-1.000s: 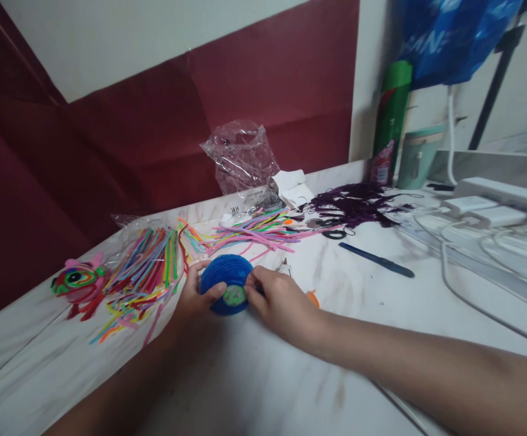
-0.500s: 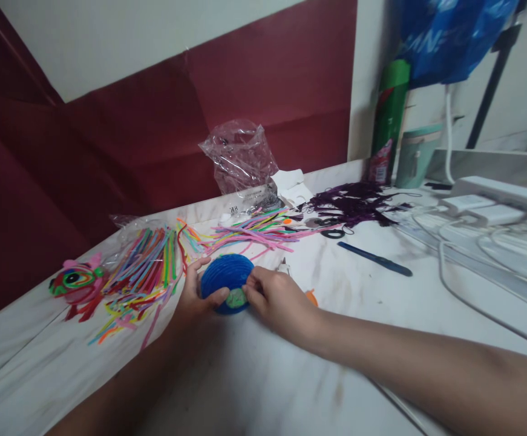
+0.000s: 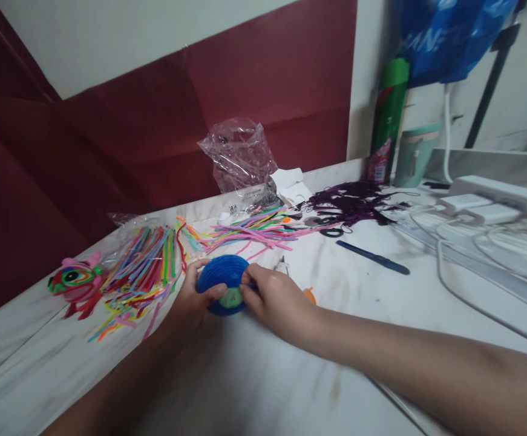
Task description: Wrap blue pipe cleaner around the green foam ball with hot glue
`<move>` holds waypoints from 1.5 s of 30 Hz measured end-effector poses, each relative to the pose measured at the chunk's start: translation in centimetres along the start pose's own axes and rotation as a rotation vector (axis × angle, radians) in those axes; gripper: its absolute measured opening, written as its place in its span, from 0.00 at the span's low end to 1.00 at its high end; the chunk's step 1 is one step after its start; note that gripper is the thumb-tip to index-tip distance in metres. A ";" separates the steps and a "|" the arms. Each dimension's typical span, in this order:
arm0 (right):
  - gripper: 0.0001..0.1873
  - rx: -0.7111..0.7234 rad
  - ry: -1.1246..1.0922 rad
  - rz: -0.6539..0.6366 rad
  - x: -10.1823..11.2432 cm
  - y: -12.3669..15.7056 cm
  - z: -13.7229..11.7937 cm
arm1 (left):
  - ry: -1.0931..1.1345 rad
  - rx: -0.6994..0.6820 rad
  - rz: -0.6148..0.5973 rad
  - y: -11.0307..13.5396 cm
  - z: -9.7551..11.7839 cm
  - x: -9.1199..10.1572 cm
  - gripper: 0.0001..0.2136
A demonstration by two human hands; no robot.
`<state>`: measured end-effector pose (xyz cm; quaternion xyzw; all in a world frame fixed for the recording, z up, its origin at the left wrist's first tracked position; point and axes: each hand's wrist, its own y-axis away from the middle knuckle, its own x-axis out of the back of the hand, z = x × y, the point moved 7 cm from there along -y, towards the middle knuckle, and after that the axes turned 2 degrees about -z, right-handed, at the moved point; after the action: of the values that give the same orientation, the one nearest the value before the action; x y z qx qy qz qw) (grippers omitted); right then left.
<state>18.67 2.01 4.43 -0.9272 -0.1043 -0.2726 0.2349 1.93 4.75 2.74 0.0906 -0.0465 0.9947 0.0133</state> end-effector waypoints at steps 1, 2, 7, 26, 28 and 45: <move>0.05 -0.002 -0.012 0.005 0.0 0.0 0.0 | 0.023 -0.006 0.005 0.0 0.0 0.1 0.36; 0.06 -0.004 -0.021 0.008 0.0 -0.1 0.1 | 0.040 -0.012 0.010 0.1 0.1 0.1 0.36; 0.09 -0.019 -0.041 0.020 0.2 -0.2 0.3 | 0.082 -0.019 0.017 0.1 0.1 0.1 0.36; 0.10 -0.001 0.048 0.045 0.6 -0.3 0.2 | 0.035 -0.037 0.045 0.3 0.8 0.2 0.41; 0.10 -0.006 0.059 0.044 0.7 -0.3 0.2 | 0.096 -0.037 0.018 0.3 0.5 0.1 0.36; 0.09 -0.003 0.137 0.009 0.4 -0.1 0.1 | -0.014 0.020 -0.008 0.1 0.2 -0.1 0.38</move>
<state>19.01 2.17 4.65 -0.9072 -0.0835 -0.3344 0.2412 2.05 4.67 2.93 0.0979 -0.0362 0.9944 0.0163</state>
